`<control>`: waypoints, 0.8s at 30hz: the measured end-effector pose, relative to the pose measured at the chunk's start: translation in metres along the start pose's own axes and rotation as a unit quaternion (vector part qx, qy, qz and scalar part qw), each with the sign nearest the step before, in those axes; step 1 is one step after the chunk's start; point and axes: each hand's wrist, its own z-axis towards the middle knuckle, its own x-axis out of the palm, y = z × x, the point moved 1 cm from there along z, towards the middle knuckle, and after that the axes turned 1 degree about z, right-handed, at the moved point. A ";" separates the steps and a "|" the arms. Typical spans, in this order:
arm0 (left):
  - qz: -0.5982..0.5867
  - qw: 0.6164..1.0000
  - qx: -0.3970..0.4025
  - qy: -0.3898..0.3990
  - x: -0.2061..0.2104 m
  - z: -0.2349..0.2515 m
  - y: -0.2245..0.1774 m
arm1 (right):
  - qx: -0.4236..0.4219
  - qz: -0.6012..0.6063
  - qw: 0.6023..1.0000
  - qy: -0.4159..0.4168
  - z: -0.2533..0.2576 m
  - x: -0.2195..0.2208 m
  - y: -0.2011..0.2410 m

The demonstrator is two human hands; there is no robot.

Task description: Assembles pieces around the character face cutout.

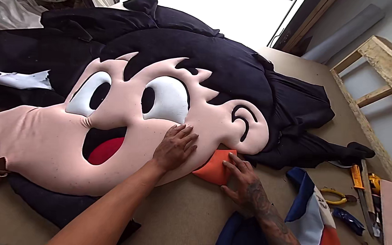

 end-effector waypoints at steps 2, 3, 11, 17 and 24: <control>-0.005 1.000 0.002 -0.005 0.000 -0.001 0.001 | 0.012 -0.003 1.000 0.015 -0.002 -0.005 0.000; -0.006 1.000 0.002 -0.009 0.000 0.000 0.001 | 0.026 -0.021 0.999 0.025 -0.001 -0.007 0.004; -0.013 1.000 -0.004 -0.015 0.001 -0.001 0.003 | 0.057 -0.144 0.987 0.043 0.013 -0.004 0.021; -0.016 1.000 -0.002 -0.022 0.001 -0.001 0.001 | 0.040 -0.101 0.993 0.052 -0.010 -0.011 0.014; -0.018 1.000 -0.001 -0.022 0.003 0.001 0.001 | 0.145 -0.179 0.973 0.015 -0.043 -0.018 0.011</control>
